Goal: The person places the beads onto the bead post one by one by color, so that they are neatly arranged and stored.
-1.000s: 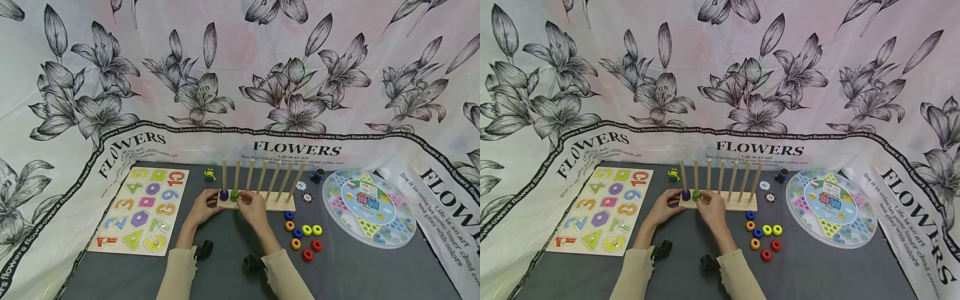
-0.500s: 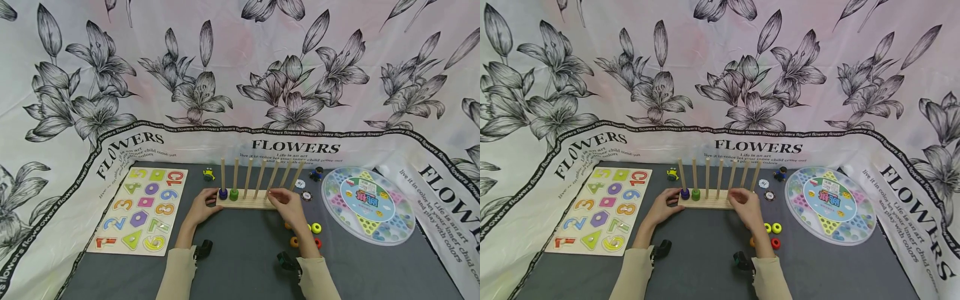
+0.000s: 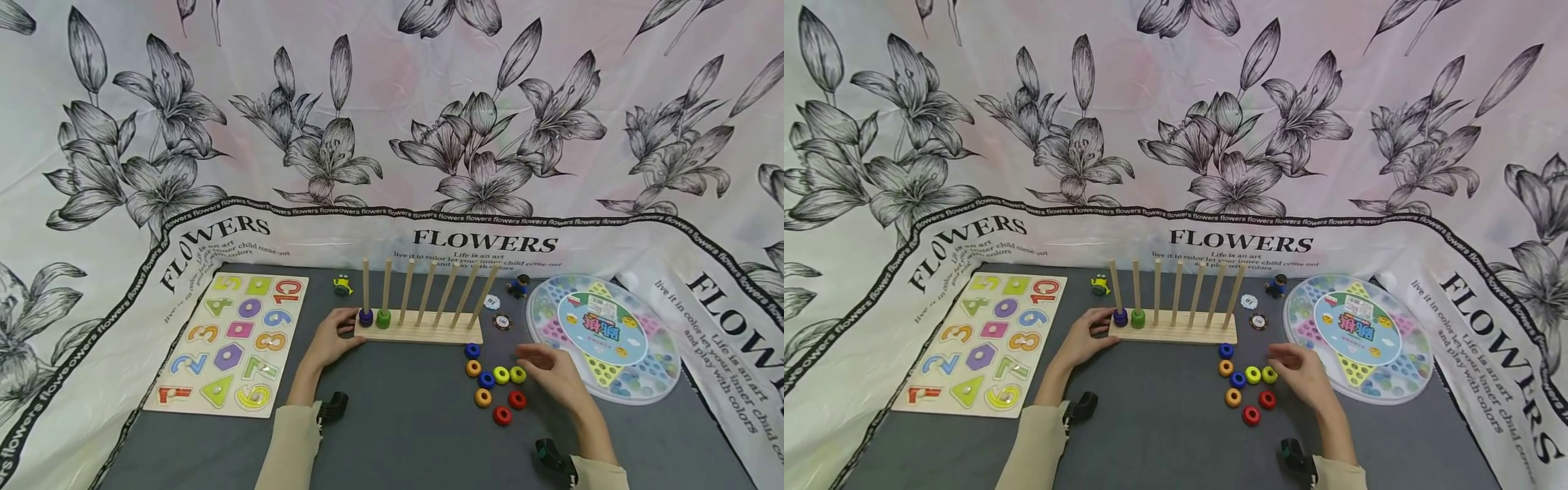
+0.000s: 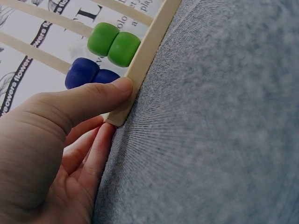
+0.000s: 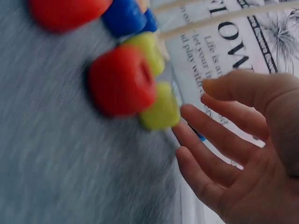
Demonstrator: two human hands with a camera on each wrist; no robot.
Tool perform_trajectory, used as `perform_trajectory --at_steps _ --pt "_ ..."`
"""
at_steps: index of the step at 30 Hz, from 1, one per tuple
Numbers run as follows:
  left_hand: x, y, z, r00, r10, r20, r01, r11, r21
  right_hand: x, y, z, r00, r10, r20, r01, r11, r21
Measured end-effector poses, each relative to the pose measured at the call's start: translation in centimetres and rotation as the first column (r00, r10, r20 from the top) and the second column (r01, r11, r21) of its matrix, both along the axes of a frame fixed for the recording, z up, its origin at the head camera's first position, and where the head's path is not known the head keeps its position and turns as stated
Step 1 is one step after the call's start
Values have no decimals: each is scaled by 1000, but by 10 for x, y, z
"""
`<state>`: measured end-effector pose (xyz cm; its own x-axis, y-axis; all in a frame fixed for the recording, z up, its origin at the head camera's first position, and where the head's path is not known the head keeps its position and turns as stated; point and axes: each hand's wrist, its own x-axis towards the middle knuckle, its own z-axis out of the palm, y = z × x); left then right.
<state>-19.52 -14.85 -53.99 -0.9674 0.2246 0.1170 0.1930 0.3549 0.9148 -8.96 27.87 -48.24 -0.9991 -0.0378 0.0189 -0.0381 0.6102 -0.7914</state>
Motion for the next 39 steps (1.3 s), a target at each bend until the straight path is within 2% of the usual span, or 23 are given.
perform_trajectory --at_steps 5,10,20,23,27,30,39 --pt "-1 0 2 1000 -2 -15 2 1000 13 4 7 -5 997 79 -3 -80 996 -44" --pt "-2 2 0 1000 -5 -13 5 1000 10 5 9 -3 994 108 28 -106 993 -53" --pt "-3 2 4 1000 -8 -24 8 1000 8 8 10 -8 996 85 -6 -85 996 5" --pt "-3 1 4 1000 -10 -21 10 1000 5 9 7 -8 999 42 -11 -42 999 25" --pt "-3 0 4 1000 -7 -29 7 1000 1 7 1 -1 999 -22 -36 23 999 37" --pt "-3 0 3 999 -3 -32 3 1000 -4 5 -5 6 998 -37 -54 39 999 36" --pt "2 0 0 1000 -2 -9 1 1000 -14 -12 -36 22 991 8 -130 -17 998 -65"
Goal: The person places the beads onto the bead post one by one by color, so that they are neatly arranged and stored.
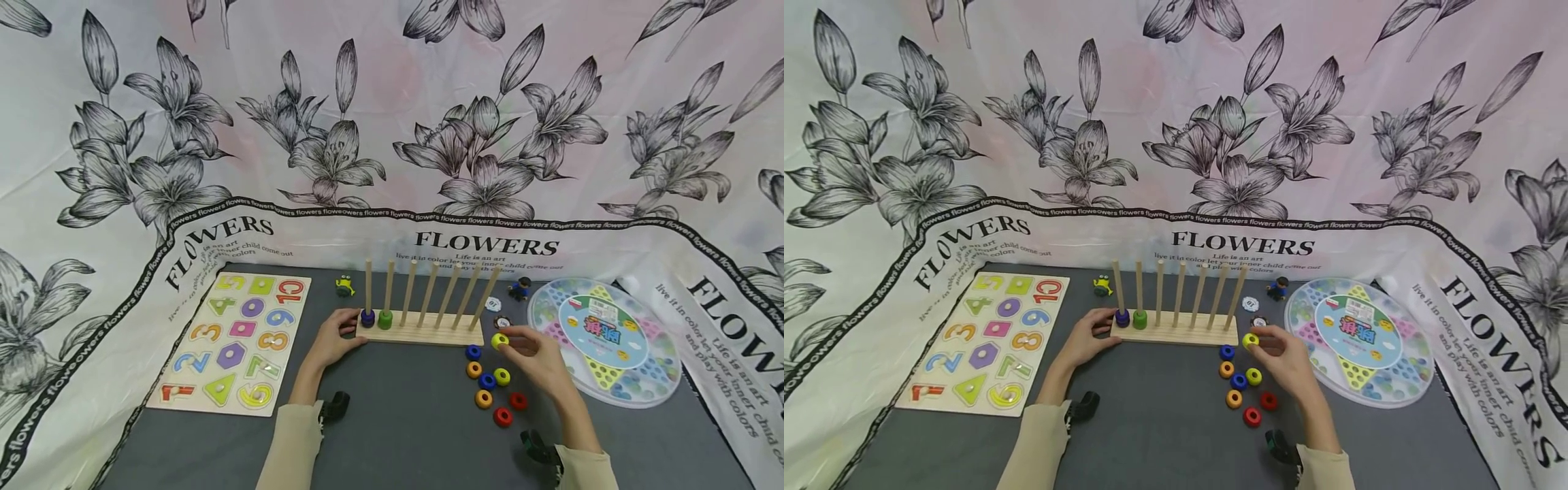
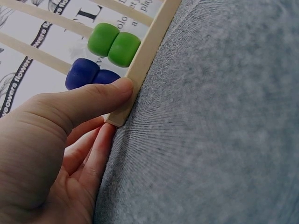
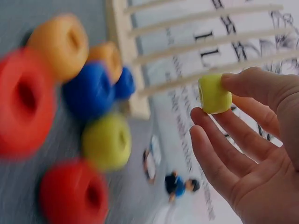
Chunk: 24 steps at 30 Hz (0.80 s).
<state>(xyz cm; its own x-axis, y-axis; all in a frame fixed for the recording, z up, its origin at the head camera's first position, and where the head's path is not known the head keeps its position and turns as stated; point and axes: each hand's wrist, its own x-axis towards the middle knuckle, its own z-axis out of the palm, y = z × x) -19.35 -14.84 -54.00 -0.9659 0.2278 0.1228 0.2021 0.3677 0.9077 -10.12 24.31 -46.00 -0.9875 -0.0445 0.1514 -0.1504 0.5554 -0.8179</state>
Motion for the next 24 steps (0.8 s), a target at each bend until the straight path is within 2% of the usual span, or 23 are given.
perform_trajectory --at_steps 6,10,18,24 --pt "1 -1 0 1000 3 1 -3 1000 8 -17 -29 12 994 51 -97 -59 995 -82" --pt "1 -3 1 1000 6 -1 -6 1000 11 -23 -51 25 989 71 -130 -86 990 -112" --pt "1 -2 -2 1000 0 -4 0 1000 14 -18 -93 76 967 112 -230 -141 983 -116" --pt "1 0 -1 1000 -1 -6 1 1000 18 -20 -107 91 960 128 -249 -155 984 -91"
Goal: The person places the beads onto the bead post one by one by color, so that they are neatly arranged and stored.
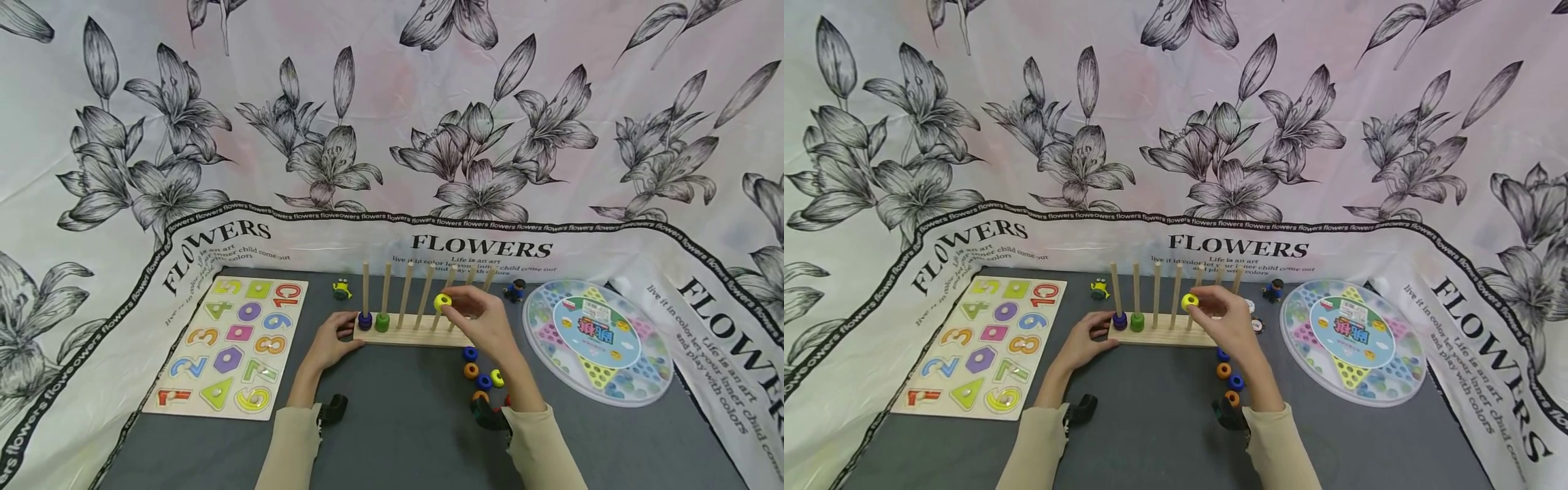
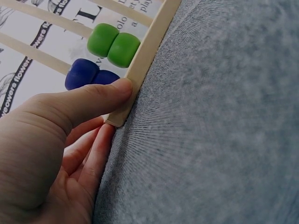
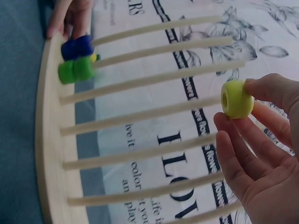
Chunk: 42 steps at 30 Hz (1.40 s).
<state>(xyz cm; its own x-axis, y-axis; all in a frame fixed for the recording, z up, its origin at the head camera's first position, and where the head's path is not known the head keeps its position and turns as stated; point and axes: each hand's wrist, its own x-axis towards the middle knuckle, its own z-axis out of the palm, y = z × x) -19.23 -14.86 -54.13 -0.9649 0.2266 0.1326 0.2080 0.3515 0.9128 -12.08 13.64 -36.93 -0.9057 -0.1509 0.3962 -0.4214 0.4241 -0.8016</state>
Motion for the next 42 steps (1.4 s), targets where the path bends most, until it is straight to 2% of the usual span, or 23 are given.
perform_trajectory --at_steps 10,17,21,27,34,38,42 --pt "0 -1 1 1000 2 5 -2 1000 6 -9 -21 18 998 34 -43 -36 998 -48" --pt "2 -2 0 1000 3 -6 -3 1000 6 -32 -24 1 998 24 -58 -29 996 -83" --pt "1 -2 -2 1000 6 0 -6 1000 6 -35 -31 6 997 6 -82 -13 996 -87" --pt "1 -3 -3 1000 -5 -17 6 1000 12 -40 -43 11 976 -64 -208 56 997 -45" --pt "2 -4 -5 992 -41 -122 44 999 27 -42 -54 17 954 -152 -258 165 986 32" --pt "1 -2 -3 998 -25 -61 26 999 26 -42 -62 20 933 -192 -304 229 969 94" --pt "-1 0 -1 1000 -1 -12 1 1000 17 -42 -70 23 923 -215 -318 267 955 128"
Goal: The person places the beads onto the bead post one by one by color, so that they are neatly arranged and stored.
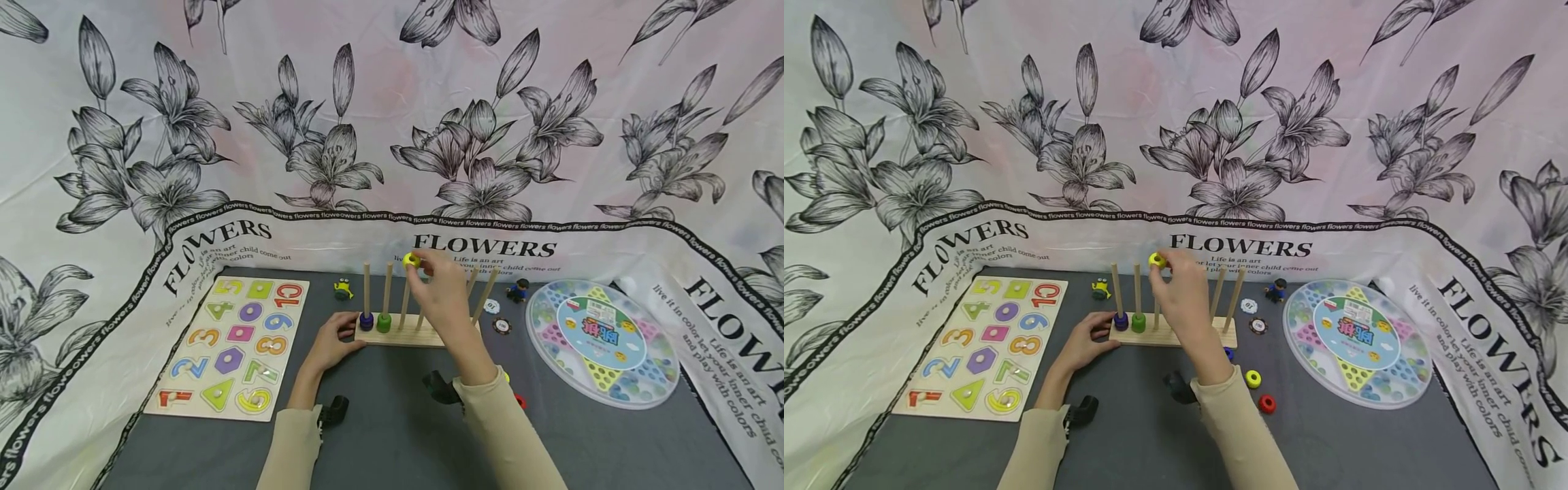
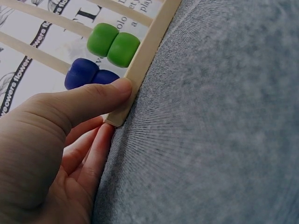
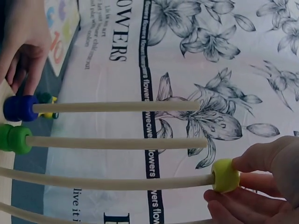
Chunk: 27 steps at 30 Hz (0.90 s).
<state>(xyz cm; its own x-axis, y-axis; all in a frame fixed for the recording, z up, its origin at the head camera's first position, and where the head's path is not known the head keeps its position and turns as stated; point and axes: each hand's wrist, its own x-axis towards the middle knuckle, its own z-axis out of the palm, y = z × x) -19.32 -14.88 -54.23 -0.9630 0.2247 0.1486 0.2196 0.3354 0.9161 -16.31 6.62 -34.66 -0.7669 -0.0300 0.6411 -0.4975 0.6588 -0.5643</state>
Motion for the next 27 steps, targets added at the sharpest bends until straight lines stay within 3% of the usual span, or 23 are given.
perform_trajectory --at_steps 15,21,27 --pt "0 3 3 1000 0 7 0 1000 -16 3 -11 -5 990 -93 105 95 995 -21" --pt "1 2 3 1000 1 11 -1 1000 -14 6 -16 -19 995 -58 78 73 977 -198" --pt "1 1 3 1000 2 14 -2 1000 -14 11 -23 -36 999 -17 44 33 910 -413"
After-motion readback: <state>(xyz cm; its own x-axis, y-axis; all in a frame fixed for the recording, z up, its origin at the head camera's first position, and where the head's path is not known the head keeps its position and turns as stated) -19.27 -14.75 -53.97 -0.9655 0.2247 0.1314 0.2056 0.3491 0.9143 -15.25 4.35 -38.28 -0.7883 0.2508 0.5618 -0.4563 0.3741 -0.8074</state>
